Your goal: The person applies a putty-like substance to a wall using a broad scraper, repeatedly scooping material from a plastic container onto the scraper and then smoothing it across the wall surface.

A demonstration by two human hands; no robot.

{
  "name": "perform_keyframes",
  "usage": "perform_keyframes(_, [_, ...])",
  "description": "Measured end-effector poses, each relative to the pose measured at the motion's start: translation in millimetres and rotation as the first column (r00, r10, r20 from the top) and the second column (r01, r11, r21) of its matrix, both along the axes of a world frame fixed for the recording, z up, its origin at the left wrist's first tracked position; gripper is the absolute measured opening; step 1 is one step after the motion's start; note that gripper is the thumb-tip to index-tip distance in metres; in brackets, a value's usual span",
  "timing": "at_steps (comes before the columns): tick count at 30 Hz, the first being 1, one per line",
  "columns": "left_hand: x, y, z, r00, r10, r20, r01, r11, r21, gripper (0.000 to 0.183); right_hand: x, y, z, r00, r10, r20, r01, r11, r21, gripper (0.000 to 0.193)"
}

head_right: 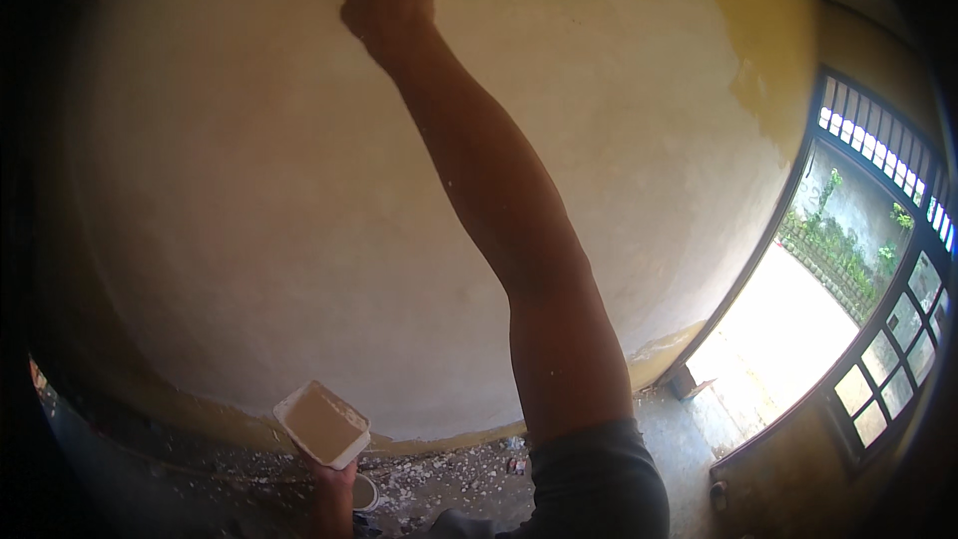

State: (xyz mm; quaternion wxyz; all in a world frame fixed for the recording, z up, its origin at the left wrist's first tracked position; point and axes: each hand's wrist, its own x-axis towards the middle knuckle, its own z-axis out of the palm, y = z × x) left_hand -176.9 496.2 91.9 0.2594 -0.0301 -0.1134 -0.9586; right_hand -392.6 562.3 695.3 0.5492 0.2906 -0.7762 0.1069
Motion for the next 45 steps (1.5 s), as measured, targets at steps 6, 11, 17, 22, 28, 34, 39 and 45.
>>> perform_keyframes(6, [-3, 6, 16, 0.99, 0.004, 0.142, -0.024, 0.991, 0.135, 0.056, -18, -11, -12, 0.814, 0.167, -0.557, -0.002, 0.959, 0.283, 0.018])
perform_keyframes(11, [-2, 3, 12, 0.993, 0.004, 0.122, -0.019, 0.992, 0.122, 0.054, -60, 91, 5, 0.808, 0.082, -0.584, 0.198, 0.895, 0.4, 0.03])
perform_keyframes(17, [-7, -5, -8, 0.993, 0.001, 0.115, -0.007, 0.999, 0.051, 0.053, -86, 285, -29, 0.665, -0.269, -0.696, 0.547, 0.81, 0.21, 0.045])
perform_keyframes(22, [-13, -11, -20, 0.987, -0.104, 0.124, 0.095, 0.993, 0.071, 0.053, -85, 340, -45, 0.74, -0.398, -0.542, 0.458, 0.888, -0.026, 0.042])
perform_keyframes(28, [-21, -23, -27, 0.978, -0.139, 0.154, 0.132, 0.99, 0.053, 0.05, -94, 167, -150, 0.637, -0.208, -0.742, 0.402, 0.911, 0.09, 0.027])
perform_keyframes(34, [-30, -38, -24, 0.962, -0.211, 0.172, 0.203, 0.977, 0.063, 0.048, -5, 106, -253, 0.872, -0.013, -0.489, 0.17, 0.945, 0.279, 0.019])
perform_keyframes(39, [-35, -33, -31, 0.953, -0.258, 0.158, 0.253, 0.966, 0.055, 0.048, 36, 66, -50, 0.856, -0.179, -0.485, 0.151, 0.984, -0.096, 0.023])
perform_keyframes(45, [-36, -39, -44, 0.966, -0.227, 0.124, 0.226, 0.974, 0.02, 0.048, 12, 43, -4, 0.968, -0.217, -0.126, 0.186, 0.956, -0.225, 0.028])
